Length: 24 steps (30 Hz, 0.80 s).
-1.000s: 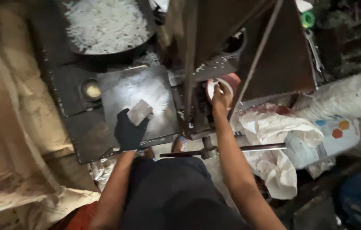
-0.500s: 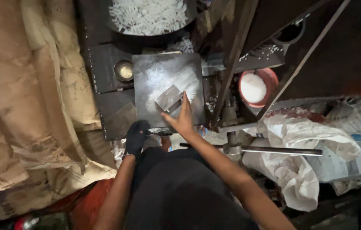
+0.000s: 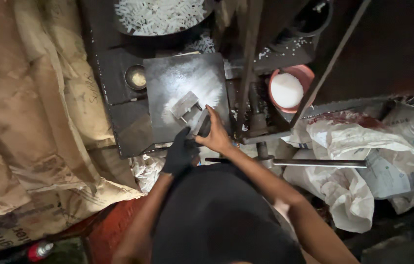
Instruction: The person operates a manual press machine to process white granular material. They repeatedly place material into the press, pull a lever to activate the press, and collect the processed output into a bowl.
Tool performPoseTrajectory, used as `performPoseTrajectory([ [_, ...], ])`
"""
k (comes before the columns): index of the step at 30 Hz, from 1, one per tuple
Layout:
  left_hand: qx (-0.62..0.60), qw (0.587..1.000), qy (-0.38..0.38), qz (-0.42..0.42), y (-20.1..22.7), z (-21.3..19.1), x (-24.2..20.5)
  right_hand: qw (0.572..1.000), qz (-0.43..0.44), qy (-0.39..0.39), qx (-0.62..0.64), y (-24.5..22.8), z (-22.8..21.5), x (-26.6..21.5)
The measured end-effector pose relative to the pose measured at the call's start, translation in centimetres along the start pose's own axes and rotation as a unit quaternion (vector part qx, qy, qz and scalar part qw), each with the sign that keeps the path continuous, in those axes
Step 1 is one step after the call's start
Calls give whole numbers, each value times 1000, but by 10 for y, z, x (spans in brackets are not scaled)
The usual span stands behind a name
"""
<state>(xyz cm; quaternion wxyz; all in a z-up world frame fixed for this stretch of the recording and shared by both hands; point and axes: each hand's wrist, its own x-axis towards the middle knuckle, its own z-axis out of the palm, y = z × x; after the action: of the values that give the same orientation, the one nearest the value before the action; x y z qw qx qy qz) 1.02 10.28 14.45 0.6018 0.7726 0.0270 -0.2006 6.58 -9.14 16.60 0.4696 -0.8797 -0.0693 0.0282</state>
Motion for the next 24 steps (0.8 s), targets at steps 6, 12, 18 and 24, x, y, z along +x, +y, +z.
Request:
performPoseTrajectory([
  [6,81,984,129,-94,74,57,46,988,28,23,148,-28,-81,-31],
  [12,403,858,174,268,79,72,119,970,-13,210,-121,0,-158,-26],
  [18,257,918,92,288,71,78,209,963,51,221,-148,16,-163,-24],
  [24,295,921,16,254,54,94,265,956,66,237,-160,21,-160,-23],
])
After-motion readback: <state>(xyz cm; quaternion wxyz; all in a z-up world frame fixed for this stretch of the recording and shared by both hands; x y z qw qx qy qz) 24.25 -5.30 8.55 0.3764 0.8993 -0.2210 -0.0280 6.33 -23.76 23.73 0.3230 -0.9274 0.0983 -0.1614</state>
